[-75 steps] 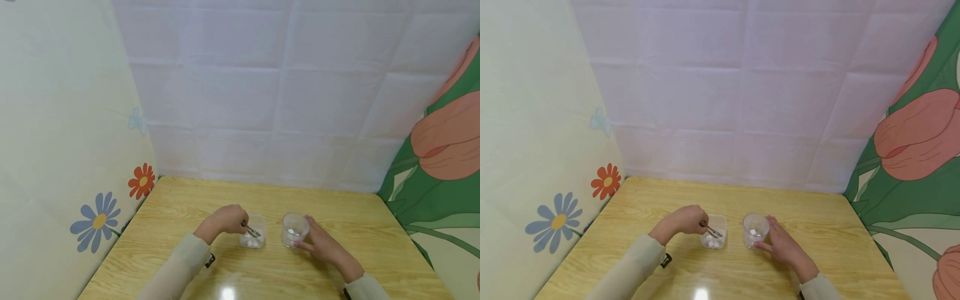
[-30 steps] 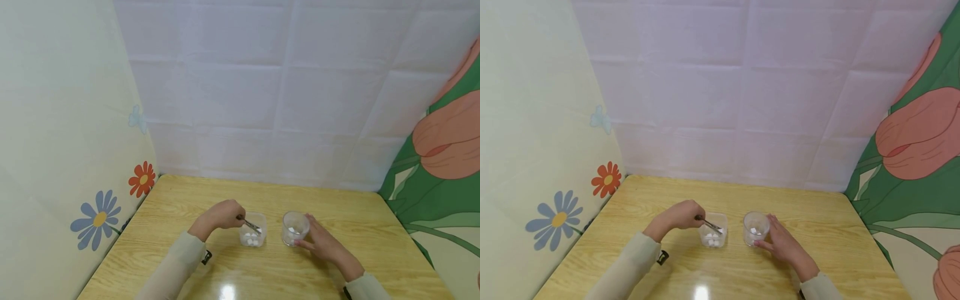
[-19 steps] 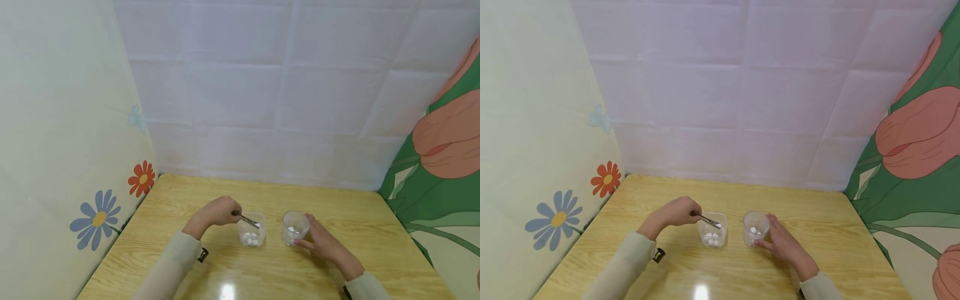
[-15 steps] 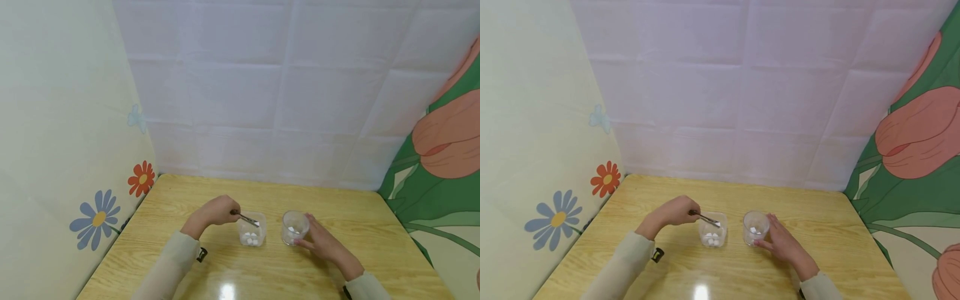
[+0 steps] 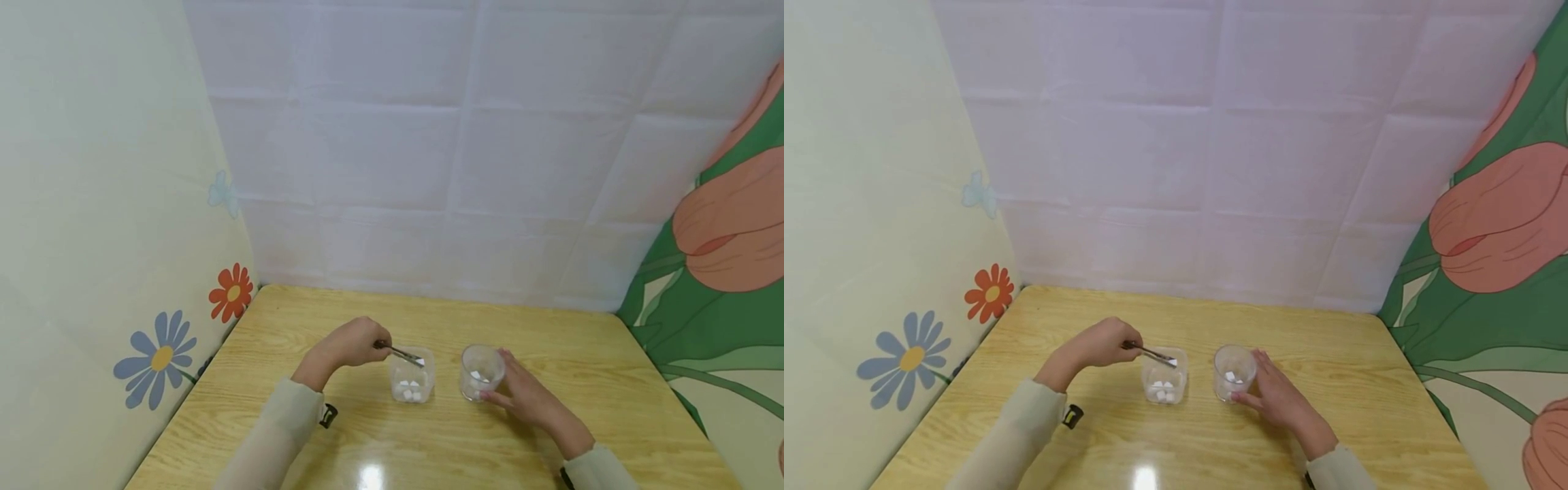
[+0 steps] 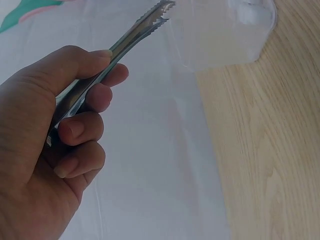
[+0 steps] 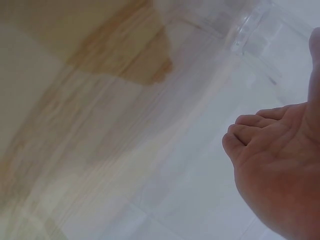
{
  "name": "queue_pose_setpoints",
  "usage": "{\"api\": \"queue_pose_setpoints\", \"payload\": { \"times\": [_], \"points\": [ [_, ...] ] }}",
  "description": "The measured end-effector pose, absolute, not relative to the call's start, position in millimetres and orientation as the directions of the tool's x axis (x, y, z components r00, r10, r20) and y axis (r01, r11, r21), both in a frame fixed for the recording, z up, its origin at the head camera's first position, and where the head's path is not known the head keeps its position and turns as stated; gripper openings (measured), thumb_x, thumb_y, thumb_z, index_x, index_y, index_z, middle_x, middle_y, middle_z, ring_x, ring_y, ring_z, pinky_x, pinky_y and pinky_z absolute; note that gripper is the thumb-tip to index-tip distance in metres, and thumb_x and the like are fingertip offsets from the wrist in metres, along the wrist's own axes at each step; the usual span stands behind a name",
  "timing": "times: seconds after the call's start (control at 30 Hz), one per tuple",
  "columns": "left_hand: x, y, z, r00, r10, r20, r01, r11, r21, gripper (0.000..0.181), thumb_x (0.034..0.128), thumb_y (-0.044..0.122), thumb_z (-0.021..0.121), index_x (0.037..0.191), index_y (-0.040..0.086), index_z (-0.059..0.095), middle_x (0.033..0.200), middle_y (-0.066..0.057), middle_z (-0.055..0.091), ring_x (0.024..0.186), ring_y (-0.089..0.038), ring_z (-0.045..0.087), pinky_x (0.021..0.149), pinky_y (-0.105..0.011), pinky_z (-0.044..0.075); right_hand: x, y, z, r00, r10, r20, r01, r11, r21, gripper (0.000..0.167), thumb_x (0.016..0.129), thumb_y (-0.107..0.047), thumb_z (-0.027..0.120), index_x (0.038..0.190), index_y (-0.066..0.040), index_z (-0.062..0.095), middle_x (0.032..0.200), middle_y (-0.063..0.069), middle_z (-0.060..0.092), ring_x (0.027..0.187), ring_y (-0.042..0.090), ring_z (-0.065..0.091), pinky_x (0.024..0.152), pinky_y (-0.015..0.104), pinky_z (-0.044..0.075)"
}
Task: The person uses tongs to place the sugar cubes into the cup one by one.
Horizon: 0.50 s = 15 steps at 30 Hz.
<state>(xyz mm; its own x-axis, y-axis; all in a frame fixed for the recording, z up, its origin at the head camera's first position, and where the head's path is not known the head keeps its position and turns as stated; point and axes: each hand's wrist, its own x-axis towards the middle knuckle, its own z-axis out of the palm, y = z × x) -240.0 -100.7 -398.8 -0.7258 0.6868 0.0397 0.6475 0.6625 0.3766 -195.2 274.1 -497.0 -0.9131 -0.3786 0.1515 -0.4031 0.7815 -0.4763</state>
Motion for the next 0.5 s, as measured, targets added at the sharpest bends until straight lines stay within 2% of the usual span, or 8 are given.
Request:
{"api": "queue_pose_setpoints", "payload": {
  "times": [0.5],
  "points": [
    [-240.6,-97.7,-392.4,-0.710,0.700,0.084,0.673,0.638,0.373,0.015,0.1006,0.020,0.064,0.091,0.018,0.076,0.073,0.014,0.063,0.056,-0.002,0.048,0.060,-0.024,0.045,-194.7,272.3,-497.2,-0.914,-0.377,0.152,-0.401,0.780,-0.480,0.090,0.091,-0.049,0.070,0.153,0.005,0.033,0.155,0.036,0.030,0.144,0.054,0.025,0.111,0.068,0.025]
  ]
}}
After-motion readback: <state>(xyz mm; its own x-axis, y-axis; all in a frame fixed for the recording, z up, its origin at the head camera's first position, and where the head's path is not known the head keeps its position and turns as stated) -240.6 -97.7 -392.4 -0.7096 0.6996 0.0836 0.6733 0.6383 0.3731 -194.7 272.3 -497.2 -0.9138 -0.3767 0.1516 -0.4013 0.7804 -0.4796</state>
